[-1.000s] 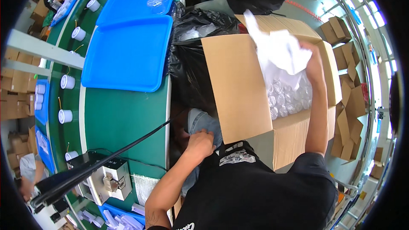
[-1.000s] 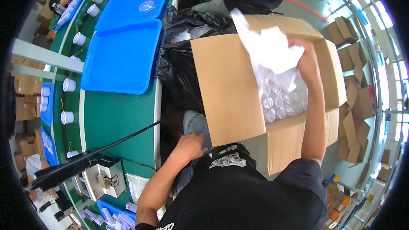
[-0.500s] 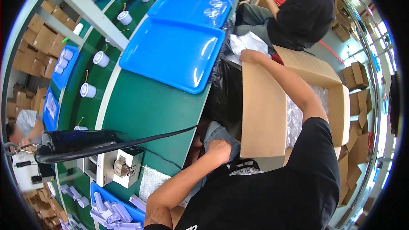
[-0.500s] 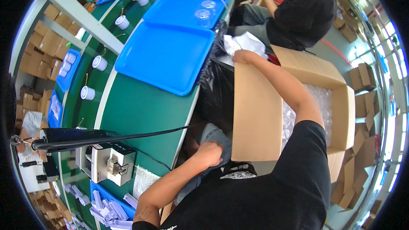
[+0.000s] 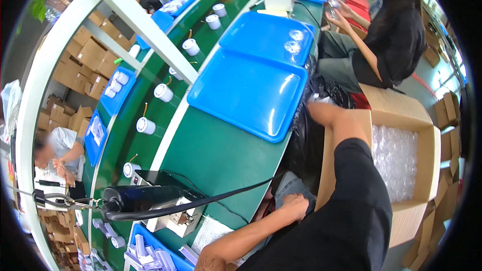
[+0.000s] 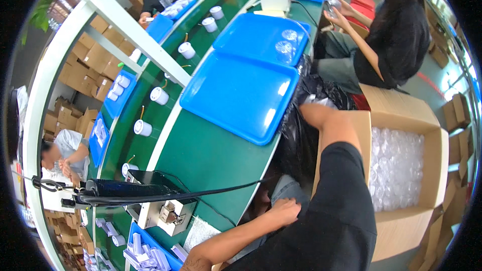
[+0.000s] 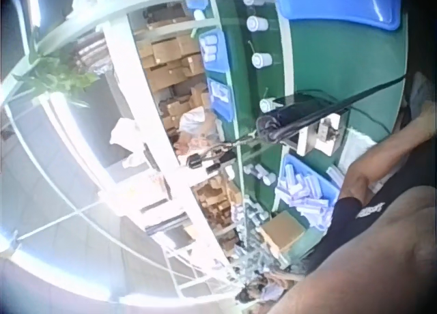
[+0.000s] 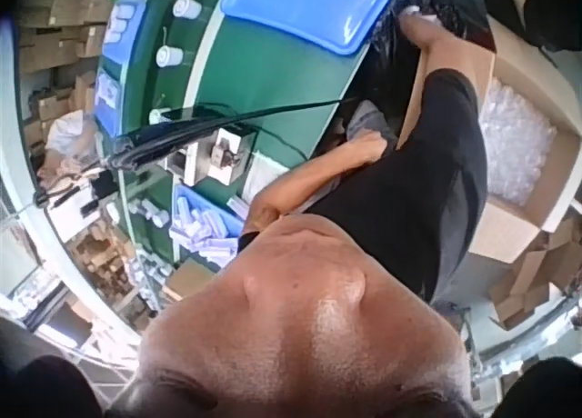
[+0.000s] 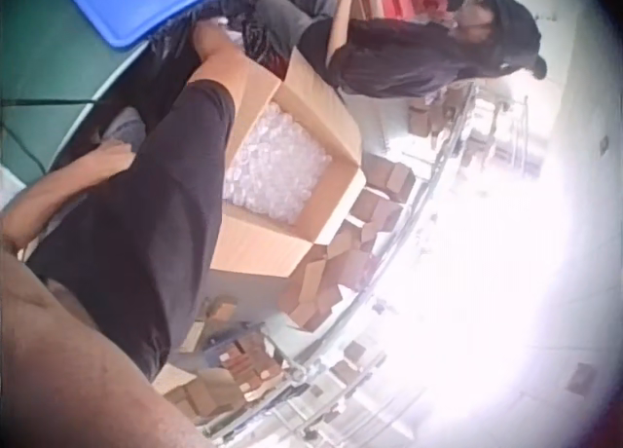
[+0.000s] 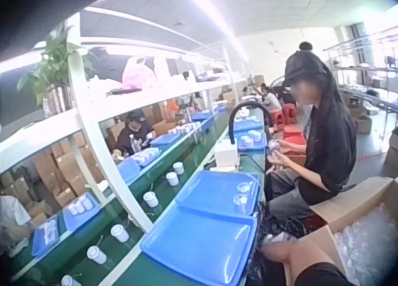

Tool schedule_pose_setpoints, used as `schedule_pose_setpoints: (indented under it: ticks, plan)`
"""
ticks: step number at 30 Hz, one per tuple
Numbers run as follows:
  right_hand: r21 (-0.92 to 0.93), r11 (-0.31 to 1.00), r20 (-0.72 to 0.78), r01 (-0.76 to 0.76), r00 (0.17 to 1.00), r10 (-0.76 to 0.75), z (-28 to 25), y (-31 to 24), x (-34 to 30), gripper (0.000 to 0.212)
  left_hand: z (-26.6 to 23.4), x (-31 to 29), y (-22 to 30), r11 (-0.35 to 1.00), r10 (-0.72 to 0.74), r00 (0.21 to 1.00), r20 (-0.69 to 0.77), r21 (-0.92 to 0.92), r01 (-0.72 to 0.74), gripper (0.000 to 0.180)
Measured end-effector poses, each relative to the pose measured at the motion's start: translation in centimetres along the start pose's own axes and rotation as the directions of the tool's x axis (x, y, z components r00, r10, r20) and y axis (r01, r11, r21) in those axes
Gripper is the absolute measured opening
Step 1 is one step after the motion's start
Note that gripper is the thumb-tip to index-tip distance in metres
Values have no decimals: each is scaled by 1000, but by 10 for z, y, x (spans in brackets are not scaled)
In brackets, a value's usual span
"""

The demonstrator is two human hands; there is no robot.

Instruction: Assembling small handheld electric fans using an electric screwdriver and packing them into boxes.

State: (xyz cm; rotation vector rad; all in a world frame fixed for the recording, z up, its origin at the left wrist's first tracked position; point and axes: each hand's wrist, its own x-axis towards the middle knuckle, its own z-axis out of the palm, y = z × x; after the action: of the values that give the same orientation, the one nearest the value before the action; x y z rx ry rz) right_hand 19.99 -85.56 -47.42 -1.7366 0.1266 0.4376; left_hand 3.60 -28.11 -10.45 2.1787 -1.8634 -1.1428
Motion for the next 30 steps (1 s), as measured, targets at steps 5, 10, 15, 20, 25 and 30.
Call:
schedule_pose_setpoints:
  ticks: [5, 10, 15, 20, 25, 30]
  plan:
    - [-95, 984, 98, 149, 985, -140, 54, -74, 56, 25, 7, 24, 11, 991, 33, 998, 47, 127, -38, 43]
    - [-232, 917, 458, 323, 869, -190, 95, -151, 98, 22, 10, 25, 7, 995, 89, 996, 14, 37, -90, 41]
    - [-271, 744, 822, 611, 549, -152, 94, -199, 106, 20, 3, 28, -1, 973, 230, 968, -99, -7, -232, 43]
    - [-232, 644, 921, 729, 378, -97, 120, -340, 169, 18, -35, 7, 47, 981, 155, 973, -170, -87, -172, 39]
    - [-303, 756, 822, 580, 560, -101, 61, -348, 66, 17, -46, -4, 20, 966, 159, 982, -98, -188, -175, 48]
    - [-332, 908, 512, 254, 857, -52, 13, -388, -151, 16, -41, -19, -11, 996, 80, 982, -169, 51, -72, 43]
